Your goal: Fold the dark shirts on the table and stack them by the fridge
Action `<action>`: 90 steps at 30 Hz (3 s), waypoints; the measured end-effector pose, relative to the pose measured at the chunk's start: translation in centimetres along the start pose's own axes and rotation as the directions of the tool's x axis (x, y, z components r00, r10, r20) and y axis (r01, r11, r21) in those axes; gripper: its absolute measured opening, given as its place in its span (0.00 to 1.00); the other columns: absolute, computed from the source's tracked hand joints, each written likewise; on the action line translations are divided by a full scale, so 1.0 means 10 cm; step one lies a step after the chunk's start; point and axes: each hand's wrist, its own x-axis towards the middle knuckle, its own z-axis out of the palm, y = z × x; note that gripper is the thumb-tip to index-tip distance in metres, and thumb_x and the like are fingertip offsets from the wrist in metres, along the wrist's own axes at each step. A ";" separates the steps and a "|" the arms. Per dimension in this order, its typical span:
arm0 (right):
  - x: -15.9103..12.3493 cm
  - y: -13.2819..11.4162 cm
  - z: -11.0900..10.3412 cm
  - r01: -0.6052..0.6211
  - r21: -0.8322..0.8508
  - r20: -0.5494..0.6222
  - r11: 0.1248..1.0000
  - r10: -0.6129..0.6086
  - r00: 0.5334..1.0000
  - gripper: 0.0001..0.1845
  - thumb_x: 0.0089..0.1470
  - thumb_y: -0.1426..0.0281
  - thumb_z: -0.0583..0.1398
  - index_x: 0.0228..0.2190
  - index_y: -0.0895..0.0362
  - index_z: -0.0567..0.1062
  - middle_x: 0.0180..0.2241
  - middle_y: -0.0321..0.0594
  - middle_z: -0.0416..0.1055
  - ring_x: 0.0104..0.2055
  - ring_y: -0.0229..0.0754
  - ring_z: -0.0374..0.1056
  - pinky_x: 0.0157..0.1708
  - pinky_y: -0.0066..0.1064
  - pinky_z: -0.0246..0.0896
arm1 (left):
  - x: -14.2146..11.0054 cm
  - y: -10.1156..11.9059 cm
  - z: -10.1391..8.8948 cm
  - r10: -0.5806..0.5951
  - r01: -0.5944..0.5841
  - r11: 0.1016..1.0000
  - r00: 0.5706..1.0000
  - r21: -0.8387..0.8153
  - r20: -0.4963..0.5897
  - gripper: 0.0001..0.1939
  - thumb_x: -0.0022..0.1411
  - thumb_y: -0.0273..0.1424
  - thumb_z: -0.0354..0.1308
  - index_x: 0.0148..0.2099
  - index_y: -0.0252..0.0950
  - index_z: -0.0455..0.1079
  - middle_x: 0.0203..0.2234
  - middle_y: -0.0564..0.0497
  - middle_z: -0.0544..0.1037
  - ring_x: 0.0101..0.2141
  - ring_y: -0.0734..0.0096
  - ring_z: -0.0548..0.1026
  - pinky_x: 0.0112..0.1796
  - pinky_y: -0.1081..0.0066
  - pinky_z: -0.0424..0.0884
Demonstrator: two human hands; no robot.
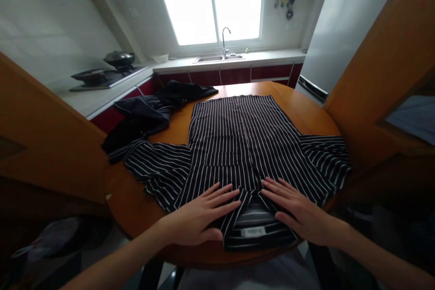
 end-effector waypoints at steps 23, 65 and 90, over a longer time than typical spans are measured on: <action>-0.30 0.04 -0.04 0.171 0.001 -0.326 0.985 -0.161 0.932 0.15 0.65 0.71 0.55 0.49 0.53 0.77 0.48 0.44 0.78 0.53 0.45 0.73 0.55 0.40 0.68 | 0.07 0.23 0.37 -0.058 -0.058 0.978 0.848 -0.201 -0.527 0.18 0.67 0.23 0.56 0.57 0.40 0.72 0.51 0.49 0.79 0.53 0.64 0.76 0.60 0.57 0.66; 0.62 -1.15 1.08 -0.063 -0.084 -0.330 0.994 0.032 0.943 0.16 0.51 0.85 0.58 0.37 0.54 0.74 0.36 0.40 0.71 0.40 0.49 0.66 0.42 0.44 0.65 | -1.01 -0.39 0.22 -0.121 0.276 0.922 0.872 0.271 -0.475 0.11 0.72 0.29 0.53 0.50 0.41 0.75 0.42 0.49 0.78 0.44 0.66 0.73 0.48 0.64 0.68; 0.23 -1.00 0.41 0.010 0.148 -0.510 0.989 0.068 0.858 0.13 0.65 0.73 0.52 0.46 0.51 0.74 0.45 0.44 0.74 0.47 0.46 0.71 0.46 0.39 0.70 | 0.01 0.07 0.53 -0.268 0.386 0.894 0.868 0.229 -0.418 0.34 0.73 0.41 0.48 0.74 0.38 0.43 0.71 0.44 0.47 0.70 0.57 0.44 0.66 0.49 0.45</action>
